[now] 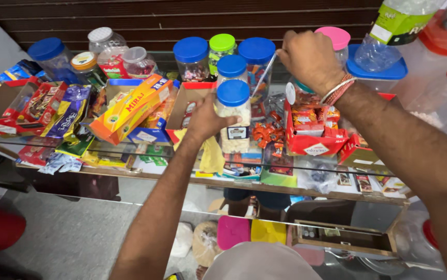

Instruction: The person wipes the exterior of a clear plastic jar filled with white puffed snacks using a yellow cloth. They repeatedly open and close the jar lid, transfer some contents between jars, and continue wiping the jar surface.

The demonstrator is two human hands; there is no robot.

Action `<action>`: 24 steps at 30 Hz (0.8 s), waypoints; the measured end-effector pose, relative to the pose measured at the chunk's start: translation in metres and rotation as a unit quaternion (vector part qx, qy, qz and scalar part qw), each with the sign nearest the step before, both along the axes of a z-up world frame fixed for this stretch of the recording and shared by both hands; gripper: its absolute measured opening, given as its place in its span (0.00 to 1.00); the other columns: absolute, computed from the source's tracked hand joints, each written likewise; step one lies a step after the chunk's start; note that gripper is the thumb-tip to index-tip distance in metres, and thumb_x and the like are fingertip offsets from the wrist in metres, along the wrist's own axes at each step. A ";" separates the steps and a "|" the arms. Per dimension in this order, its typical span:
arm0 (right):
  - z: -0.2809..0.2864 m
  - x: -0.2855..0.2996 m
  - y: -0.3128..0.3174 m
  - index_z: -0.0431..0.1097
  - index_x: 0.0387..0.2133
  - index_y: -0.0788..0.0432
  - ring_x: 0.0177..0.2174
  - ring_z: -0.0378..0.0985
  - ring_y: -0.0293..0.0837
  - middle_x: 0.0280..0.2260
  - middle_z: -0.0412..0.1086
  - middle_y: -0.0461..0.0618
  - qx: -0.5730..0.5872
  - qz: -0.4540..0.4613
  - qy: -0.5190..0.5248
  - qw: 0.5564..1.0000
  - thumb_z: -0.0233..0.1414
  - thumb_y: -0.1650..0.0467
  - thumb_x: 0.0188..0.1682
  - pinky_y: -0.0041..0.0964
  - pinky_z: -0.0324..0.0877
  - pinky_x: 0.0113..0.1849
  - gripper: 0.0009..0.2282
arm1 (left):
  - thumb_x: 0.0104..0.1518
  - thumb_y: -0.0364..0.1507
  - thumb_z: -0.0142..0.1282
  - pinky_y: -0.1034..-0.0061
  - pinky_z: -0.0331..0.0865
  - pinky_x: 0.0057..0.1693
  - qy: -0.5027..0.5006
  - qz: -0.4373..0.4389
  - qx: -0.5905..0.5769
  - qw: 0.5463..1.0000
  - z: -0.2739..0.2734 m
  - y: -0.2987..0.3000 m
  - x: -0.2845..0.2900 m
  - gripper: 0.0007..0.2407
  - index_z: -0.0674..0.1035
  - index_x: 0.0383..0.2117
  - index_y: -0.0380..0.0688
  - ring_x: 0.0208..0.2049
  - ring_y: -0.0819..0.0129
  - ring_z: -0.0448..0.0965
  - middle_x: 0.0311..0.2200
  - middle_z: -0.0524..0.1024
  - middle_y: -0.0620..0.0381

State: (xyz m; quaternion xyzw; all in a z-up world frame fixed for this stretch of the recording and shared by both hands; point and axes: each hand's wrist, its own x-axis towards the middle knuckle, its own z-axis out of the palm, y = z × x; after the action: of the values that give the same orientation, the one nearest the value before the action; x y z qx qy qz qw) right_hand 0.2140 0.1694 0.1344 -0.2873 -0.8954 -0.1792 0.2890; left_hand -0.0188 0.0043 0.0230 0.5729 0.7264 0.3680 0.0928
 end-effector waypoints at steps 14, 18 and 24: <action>0.021 -0.027 0.050 0.72 0.31 0.62 0.25 0.80 0.58 0.25 0.74 0.61 0.136 -0.019 -0.100 0.986 0.55 0.70 0.49 0.50 0.73 0.26 0.06 | 0.39 0.51 0.72 0.53 0.72 0.51 0.123 0.071 0.215 0.966 -0.003 0.028 0.019 0.35 0.75 0.45 0.32 0.44 0.43 0.77 0.41 0.77 0.39; 0.005 -0.063 0.086 0.72 0.33 0.63 0.25 0.81 0.57 0.26 0.76 0.60 0.154 -0.015 -0.095 0.983 0.55 0.71 0.48 0.49 0.73 0.26 0.06 | 0.38 0.51 0.72 0.53 0.72 0.51 0.096 0.073 0.185 0.975 -0.006 0.029 0.020 0.36 0.75 0.45 0.32 0.45 0.43 0.77 0.41 0.77 0.39; 0.045 -0.098 0.132 0.74 0.41 0.63 0.38 0.82 0.55 0.38 0.77 0.59 0.140 -0.064 -0.243 0.958 0.59 0.68 0.40 0.48 0.76 0.38 0.16 | 0.38 0.51 0.73 0.55 0.70 0.54 0.093 0.063 0.192 0.975 -0.001 0.021 0.024 0.36 0.75 0.46 0.32 0.49 0.44 0.75 0.46 0.75 0.38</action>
State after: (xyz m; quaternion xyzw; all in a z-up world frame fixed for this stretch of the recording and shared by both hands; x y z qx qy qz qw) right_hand 0.1165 0.3010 0.1795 -0.2489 -0.8844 -0.3850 0.0878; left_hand 0.0053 0.0251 0.0215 0.5648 0.6826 0.4506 -0.1099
